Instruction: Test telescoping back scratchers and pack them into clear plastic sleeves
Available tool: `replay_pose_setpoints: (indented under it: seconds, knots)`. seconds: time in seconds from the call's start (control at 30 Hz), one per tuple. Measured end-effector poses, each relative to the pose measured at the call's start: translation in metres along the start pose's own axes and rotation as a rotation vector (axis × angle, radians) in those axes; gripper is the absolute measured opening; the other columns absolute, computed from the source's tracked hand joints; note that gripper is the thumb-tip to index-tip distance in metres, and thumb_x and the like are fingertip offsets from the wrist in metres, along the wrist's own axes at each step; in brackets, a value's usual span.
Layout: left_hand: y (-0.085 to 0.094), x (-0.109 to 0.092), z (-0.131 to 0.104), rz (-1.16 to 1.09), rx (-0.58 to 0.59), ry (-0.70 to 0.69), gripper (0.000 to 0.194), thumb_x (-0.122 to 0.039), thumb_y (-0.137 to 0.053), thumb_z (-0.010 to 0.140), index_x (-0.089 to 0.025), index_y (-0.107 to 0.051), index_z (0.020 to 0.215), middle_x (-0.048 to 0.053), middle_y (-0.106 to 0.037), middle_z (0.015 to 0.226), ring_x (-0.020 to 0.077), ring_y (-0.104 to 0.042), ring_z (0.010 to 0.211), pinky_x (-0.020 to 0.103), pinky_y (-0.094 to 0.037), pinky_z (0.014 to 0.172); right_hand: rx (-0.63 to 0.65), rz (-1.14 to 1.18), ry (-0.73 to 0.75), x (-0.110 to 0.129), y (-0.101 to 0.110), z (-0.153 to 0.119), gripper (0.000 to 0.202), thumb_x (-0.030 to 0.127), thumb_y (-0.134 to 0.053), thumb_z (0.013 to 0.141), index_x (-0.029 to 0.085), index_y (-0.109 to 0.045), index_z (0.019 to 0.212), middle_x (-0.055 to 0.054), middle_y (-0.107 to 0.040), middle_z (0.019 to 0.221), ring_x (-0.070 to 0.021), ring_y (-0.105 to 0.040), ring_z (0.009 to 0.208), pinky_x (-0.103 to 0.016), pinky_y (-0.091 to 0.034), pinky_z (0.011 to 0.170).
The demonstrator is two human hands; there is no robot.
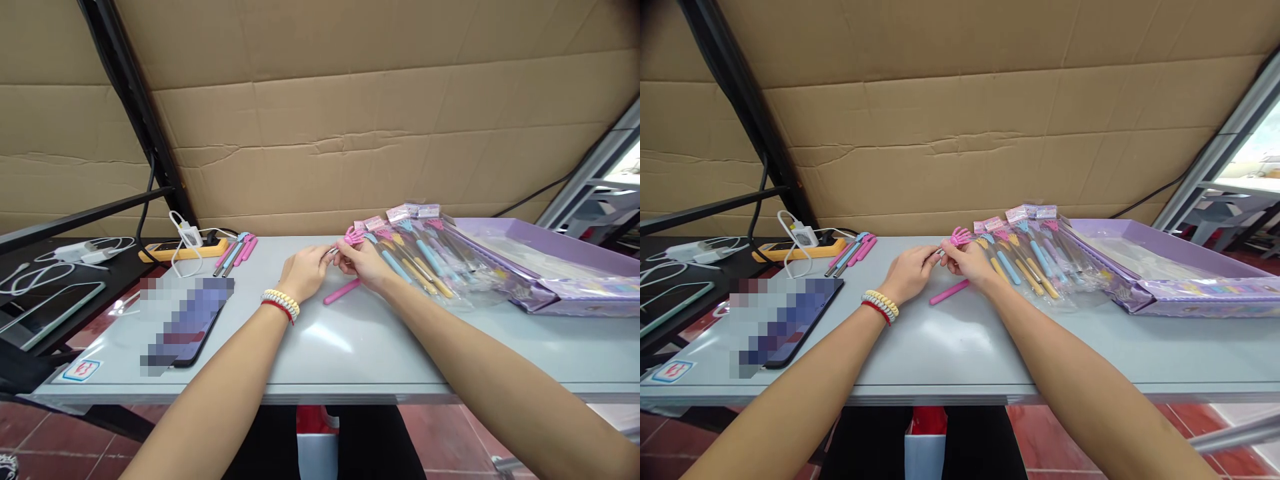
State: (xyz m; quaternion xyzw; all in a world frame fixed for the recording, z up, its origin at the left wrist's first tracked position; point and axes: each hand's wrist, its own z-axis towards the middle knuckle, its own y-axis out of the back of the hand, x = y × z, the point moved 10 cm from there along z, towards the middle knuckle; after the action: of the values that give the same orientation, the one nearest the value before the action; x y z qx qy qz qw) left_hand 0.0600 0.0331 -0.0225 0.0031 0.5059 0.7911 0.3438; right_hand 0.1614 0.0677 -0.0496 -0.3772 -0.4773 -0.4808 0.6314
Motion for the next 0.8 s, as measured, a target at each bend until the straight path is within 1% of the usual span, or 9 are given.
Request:
replay_pose_setpoints:
  seconds: [0.13, 0.3, 0.4, 0.47, 0.53, 0.57, 0.67, 0.73, 0.8]
  knots:
    - [-0.002, -0.004, 0.000, 0.000, 0.015, 0.017, 0.027, -0.023, -0.035, 0.093, -0.023, -0.061, 0.100, 0.004, -0.066, 0.098, 0.0193, -0.060, 0.089, 0.029, -0.045, 0.079, -0.032, 0.085, 0.026, 0.001, -0.003, 0.000, 0.045, 0.054, -0.076, 0.060, 0.015, -0.055, 0.063, 0.002, -0.051, 0.053, -0.0038, -0.035, 0.039, -0.019, -0.020, 0.036]
    - [-0.002, -0.009, 0.001, -0.012, 0.030, 0.038, 0.034, -0.039, -0.028, 0.097, -0.025, -0.058, 0.107, 0.003, -0.068, 0.098, 0.0204, -0.062, 0.087, 0.028, -0.044, 0.072, -0.086, 0.134, 0.000, 0.001, 0.000, 0.001, 0.049, 0.055, -0.079, 0.052, 0.017, -0.049, 0.059, 0.005, -0.043, 0.048, -0.0034, -0.031, 0.038, -0.019, -0.019, 0.035]
    - [-0.007, -0.009, 0.004, 0.046, 0.067, 0.057, 0.038, -0.042, -0.024, 0.097, -0.028, -0.056, 0.112, 0.002, -0.069, 0.092, 0.0213, -0.063, 0.081, 0.028, -0.042, 0.067, -0.140, 0.143, -0.009, -0.001, 0.005, 0.005, 0.050, 0.058, -0.078, 0.053, 0.018, -0.048, 0.060, 0.005, -0.043, 0.047, -0.0039, -0.031, 0.037, -0.020, -0.019, 0.033]
    - [-0.008, -0.006, 0.006, 0.099, 0.082, 0.082, 0.040, -0.042, -0.023, 0.097, -0.029, -0.056, 0.114, 0.003, -0.069, 0.090, 0.0219, -0.063, 0.080, 0.029, -0.042, 0.065, -0.215, 0.172, -0.010, 0.000, 0.017, 0.008, 0.050, 0.057, -0.077, 0.056, 0.019, -0.045, 0.060, 0.005, -0.042, 0.046, -0.0036, -0.030, 0.036, -0.020, -0.019, 0.033]
    - [-0.007, 0.001, 0.005, 0.156, 0.101, 0.115, 0.040, -0.042, -0.023, 0.096, -0.029, -0.057, 0.113, 0.003, -0.069, 0.089, 0.0223, -0.063, 0.079, 0.029, -0.041, 0.064, -0.349, 0.207, 0.013, 0.005, 0.043, 0.007, 0.051, 0.056, -0.076, 0.060, 0.020, -0.041, 0.061, 0.006, -0.039, 0.046, -0.0029, -0.028, 0.036, -0.019, -0.018, 0.033]
    - [-0.006, 0.005, 0.004, 0.181, 0.121, 0.128, 0.039, -0.042, -0.024, 0.096, -0.029, -0.058, 0.111, 0.004, -0.069, 0.089, 0.0225, -0.063, 0.079, 0.029, -0.041, 0.064, -0.439, 0.221, 0.033, 0.009, 0.062, 0.004, 0.051, 0.056, -0.074, 0.062, 0.020, -0.038, 0.061, 0.008, -0.036, 0.046, -0.0026, -0.026, 0.035, -0.018, -0.017, 0.032]
    - [-0.004, 0.018, 0.001, 0.229, 0.181, 0.131, 0.037, -0.041, -0.027, 0.095, -0.029, -0.061, 0.104, 0.003, -0.069, 0.091, 0.0230, -0.062, 0.083, 0.031, -0.042, 0.066, -0.693, 0.237, 0.096, 0.026, 0.129, -0.011, 0.050, 0.053, -0.066, 0.074, 0.021, -0.030, 0.061, 0.010, -0.028, 0.044, -0.0025, -0.020, 0.034, -0.019, -0.016, 0.031]
    - [0.002, 0.025, 0.001, 0.242, 0.173, 0.124, 0.035, -0.038, -0.029, 0.094, -0.029, -0.063, 0.101, 0.003, -0.069, 0.095, 0.0229, -0.062, 0.087, 0.031, -0.042, 0.069, -0.853, 0.228, 0.118, 0.039, 0.174, -0.024, 0.047, 0.054, -0.058, 0.081, 0.022, -0.029, 0.061, 0.010, -0.025, 0.042, -0.0025, -0.018, 0.033, -0.020, -0.015, 0.032]
    - [0.009, 0.033, 0.002, 0.250, 0.145, 0.130, 0.034, -0.034, -0.031, 0.094, -0.029, -0.064, 0.099, 0.003, -0.068, 0.100, 0.0231, -0.061, 0.092, 0.032, -0.042, 0.072, -0.965, 0.133, 0.152, 0.063, 0.211, -0.038, 0.047, 0.056, -0.042, 0.089, 0.023, -0.026, 0.059, 0.009, -0.019, 0.039, -0.0016, -0.017, 0.032, -0.020, -0.015, 0.033]
